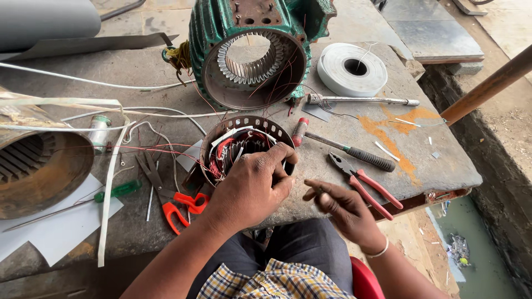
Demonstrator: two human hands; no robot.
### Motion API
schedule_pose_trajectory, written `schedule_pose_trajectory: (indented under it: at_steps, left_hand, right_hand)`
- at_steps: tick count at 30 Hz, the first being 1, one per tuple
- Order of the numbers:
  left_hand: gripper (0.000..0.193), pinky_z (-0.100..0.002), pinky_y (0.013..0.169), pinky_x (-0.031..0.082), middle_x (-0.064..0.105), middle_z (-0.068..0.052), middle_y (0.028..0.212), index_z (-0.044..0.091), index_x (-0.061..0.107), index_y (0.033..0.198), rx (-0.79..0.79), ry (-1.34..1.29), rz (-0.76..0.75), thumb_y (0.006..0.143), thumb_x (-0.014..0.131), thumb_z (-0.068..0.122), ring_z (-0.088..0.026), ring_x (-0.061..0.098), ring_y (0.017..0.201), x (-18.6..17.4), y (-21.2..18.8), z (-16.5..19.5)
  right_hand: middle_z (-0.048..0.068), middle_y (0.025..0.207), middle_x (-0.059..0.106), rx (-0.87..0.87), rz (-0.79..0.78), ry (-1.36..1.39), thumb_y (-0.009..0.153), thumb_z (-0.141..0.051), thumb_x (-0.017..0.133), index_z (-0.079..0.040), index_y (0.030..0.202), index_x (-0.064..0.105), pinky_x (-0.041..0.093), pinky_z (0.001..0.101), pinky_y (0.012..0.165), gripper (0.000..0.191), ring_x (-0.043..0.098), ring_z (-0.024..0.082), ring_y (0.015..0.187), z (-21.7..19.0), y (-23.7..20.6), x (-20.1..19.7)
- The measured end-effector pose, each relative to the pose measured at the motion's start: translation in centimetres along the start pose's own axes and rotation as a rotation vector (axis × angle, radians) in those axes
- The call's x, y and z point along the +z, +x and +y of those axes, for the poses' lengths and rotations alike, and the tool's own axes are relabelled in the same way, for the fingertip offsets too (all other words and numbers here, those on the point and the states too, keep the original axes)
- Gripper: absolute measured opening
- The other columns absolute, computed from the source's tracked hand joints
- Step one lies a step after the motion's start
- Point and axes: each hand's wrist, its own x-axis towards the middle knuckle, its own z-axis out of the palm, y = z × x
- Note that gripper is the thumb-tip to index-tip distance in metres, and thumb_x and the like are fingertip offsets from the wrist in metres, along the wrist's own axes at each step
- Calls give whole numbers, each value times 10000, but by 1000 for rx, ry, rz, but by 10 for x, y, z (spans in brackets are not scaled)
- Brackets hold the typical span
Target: The person works on a disassembled electric motor stator, using pliers to adjust copper windings and scissors to cut white insulating tape. They insert the tape into the stator slots and manipulate the wires with their hands and tools.
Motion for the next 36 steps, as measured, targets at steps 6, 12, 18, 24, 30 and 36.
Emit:
schedule_pose_trajectory:
  at_steps: [6,12,18,24,30,36]
  left_hand:
    - [309,-417,718,581,743,-87,767,88,573,1135,51,-1,40,849,691,88,-288,767,799,-1,-7,5]
    - [373,-419,710,584,742,-90,756,96,547,1184,29,-12,23,848,710,102,-286,767,800,-4,-10,7]
    - [455,-410,712,593,732,-86,801,91,520,1263,94,-34,60,843,692,67,-266,770,769,-3,-9,-4]
    - [367,-411,704,579,723,-79,718,92,548,1173,76,0,64,847,718,88,-262,760,756,-1,-10,-6]
    - [448,-398,722,579,724,-89,724,124,527,1295,49,-63,-12,873,673,79,-267,760,749,-10,-12,-5]
    - [434,-434,723,558,749,-109,781,95,534,1251,133,-62,79,854,709,85,-320,752,807,-9,-15,-4]
  right_hand:
    - [49,902,592,147,71,565,902,-61,718,-113,1442,515,383,209,477,580,476,90,615,-13,-7,41]
    - [16,912,560,205,139,750,940,-27,682,-58,1393,542,347,160,438,475,451,50,597,-20,3,66]
    - [43,971,609,-24,247,621,960,-32,641,-77,1324,580,338,151,422,372,426,35,563,-23,-4,52]
    - [44,922,596,248,93,889,993,-65,621,-69,1320,584,367,129,405,328,409,13,552,-12,9,50]
    - [62,954,544,254,150,1163,1009,-58,617,-25,1383,546,378,81,409,382,431,-13,599,-22,-5,27]
    - [59,966,550,290,-24,1072,959,-5,600,-61,1421,527,361,96,394,471,431,-2,606,-9,-11,38]
